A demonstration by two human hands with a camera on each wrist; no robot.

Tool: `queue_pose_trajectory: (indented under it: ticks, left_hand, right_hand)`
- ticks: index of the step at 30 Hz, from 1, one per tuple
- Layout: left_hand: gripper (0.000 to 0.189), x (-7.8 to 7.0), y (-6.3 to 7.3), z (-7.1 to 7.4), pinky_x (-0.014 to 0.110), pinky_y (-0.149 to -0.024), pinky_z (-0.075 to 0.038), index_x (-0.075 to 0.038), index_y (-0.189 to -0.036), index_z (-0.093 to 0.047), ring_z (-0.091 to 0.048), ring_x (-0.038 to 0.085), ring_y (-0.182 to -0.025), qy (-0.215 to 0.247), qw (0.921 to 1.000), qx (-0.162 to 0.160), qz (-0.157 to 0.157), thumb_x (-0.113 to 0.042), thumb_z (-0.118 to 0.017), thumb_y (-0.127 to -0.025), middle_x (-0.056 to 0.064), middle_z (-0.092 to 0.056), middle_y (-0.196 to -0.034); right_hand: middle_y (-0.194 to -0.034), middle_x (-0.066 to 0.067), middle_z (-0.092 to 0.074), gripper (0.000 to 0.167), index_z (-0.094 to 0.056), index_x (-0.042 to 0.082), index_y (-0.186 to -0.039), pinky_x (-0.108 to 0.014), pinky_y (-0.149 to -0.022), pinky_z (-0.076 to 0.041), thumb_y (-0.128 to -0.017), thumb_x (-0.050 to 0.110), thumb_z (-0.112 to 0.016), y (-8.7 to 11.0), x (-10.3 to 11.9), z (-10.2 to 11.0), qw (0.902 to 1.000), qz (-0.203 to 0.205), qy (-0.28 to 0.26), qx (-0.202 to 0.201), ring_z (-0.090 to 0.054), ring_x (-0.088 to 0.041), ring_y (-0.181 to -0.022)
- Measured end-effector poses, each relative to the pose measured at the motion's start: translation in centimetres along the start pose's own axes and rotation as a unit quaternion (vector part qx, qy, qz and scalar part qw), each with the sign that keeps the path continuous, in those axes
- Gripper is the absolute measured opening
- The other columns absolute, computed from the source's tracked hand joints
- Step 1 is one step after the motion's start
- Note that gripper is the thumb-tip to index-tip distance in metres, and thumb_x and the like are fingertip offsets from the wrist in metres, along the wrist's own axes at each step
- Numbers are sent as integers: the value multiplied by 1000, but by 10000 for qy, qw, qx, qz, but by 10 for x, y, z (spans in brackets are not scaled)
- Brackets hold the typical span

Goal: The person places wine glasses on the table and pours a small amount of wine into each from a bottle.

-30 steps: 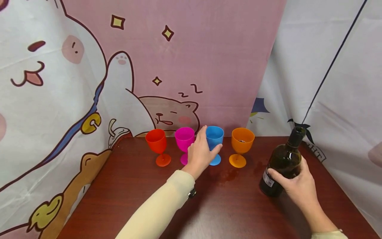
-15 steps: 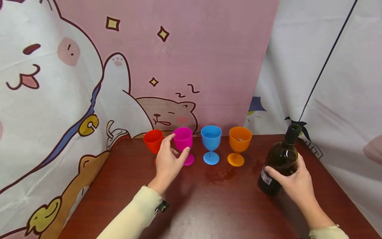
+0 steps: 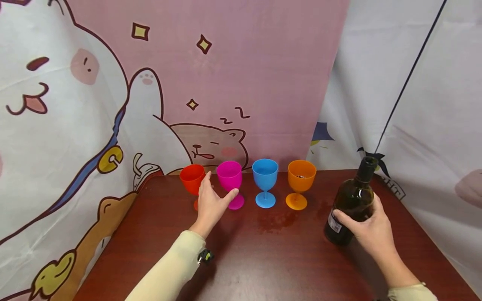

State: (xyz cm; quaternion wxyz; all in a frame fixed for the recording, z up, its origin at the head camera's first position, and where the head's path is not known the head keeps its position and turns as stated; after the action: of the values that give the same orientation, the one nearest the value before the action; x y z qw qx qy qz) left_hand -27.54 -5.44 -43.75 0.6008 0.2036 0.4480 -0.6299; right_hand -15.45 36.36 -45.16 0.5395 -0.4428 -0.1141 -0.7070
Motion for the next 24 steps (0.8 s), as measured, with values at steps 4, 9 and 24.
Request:
queue_pose_trajectory:
  ticks: [4,9,24]
  left_hand:
    - [111,3,-9,-9,63,-118,-46,-8,-165,-32,-44,38,-149,-38,9999,-69,102,-48,-91,-81,17,-45,-164]
    - [114,4,-20,-17,62,-117,-47,-7,-165,-32,-45,39,-147,30,9999,-97,114,-50,-93,-78,17,-48,-161]
    - [106,3,-34,-22,58,-115,-51,-10,-165,-33,-51,38,-143,141,9999,-17,98,-43,-92,-83,17,-51,-158]
  right_hand:
    - [-119,13,-58,92,-42,17,-158,-14,-74,-36,-84,35,-93,0,-1,-1,10000,44,-33,-19,-43,17,-97]
    - [-121,9,-59,92,-41,16,-159,-13,-74,-36,-84,35,-93,0,0,-1,10000,53,-41,-10,-43,18,-97]
    - [-116,18,-56,94,-40,15,-159,-12,-73,-38,-84,34,-93,0,-1,-1,10000,42,-61,-27,-45,17,-96]
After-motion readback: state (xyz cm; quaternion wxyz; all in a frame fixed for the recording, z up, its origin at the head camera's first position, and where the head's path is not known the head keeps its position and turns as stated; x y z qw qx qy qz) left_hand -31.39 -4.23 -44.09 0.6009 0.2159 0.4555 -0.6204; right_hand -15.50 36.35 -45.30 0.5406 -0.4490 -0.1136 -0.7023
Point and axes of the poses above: each hand's wrist, its own y-axis away from the middle knuckle, its own z-axis out of the back of the hand, x = y × z, the point moved 2 cm from there along -y, towards the middle knuckle
